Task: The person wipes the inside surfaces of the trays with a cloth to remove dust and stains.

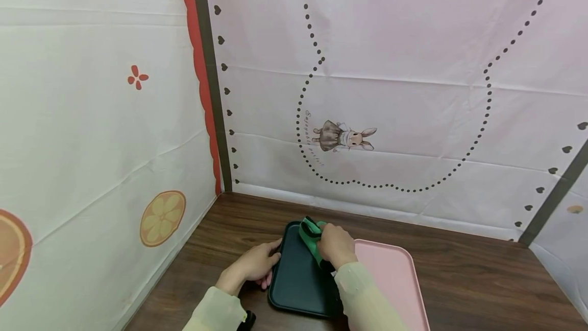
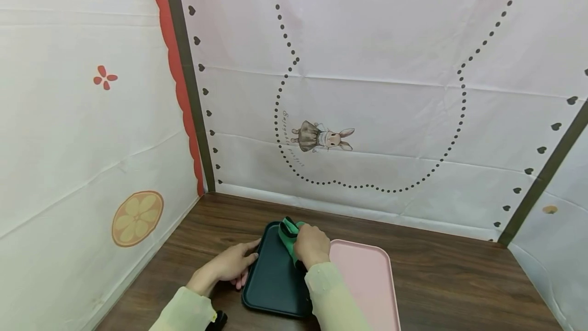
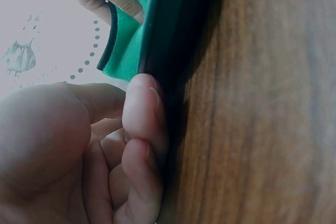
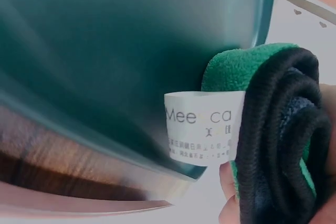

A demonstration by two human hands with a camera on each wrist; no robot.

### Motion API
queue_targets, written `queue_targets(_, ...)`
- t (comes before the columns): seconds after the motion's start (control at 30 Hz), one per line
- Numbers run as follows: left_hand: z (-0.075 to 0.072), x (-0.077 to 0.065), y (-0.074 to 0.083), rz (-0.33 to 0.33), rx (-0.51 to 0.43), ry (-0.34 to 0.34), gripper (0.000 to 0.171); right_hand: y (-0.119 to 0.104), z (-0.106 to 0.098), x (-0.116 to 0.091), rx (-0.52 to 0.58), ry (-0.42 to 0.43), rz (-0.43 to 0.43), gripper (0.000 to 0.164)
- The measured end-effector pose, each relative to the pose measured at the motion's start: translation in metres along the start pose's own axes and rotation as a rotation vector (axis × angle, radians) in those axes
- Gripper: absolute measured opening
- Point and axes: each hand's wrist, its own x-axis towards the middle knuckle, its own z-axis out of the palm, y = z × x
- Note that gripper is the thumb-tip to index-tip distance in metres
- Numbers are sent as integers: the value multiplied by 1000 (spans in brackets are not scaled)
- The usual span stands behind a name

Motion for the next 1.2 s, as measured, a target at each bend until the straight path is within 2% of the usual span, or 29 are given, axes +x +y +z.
queue_targets(0.5, 1, -2, 4, 10, -31, -16, 58, 4, -1, 2, -22, 10, 2, 29)
queue_targets(0.73, 1, -1, 3, 11, -30, -11, 58, 8, -2, 2, -46, 22, -4, 6)
queue_targets(0.97, 1, -1, 2, 17, -33, -12, 58, 9, -4, -1, -50, 24, -38, 40)
queue_targets(1.2, 2, 0, 2, 15, -35, -3, 58, 9, -4, -7, -36, 21, -85, 45)
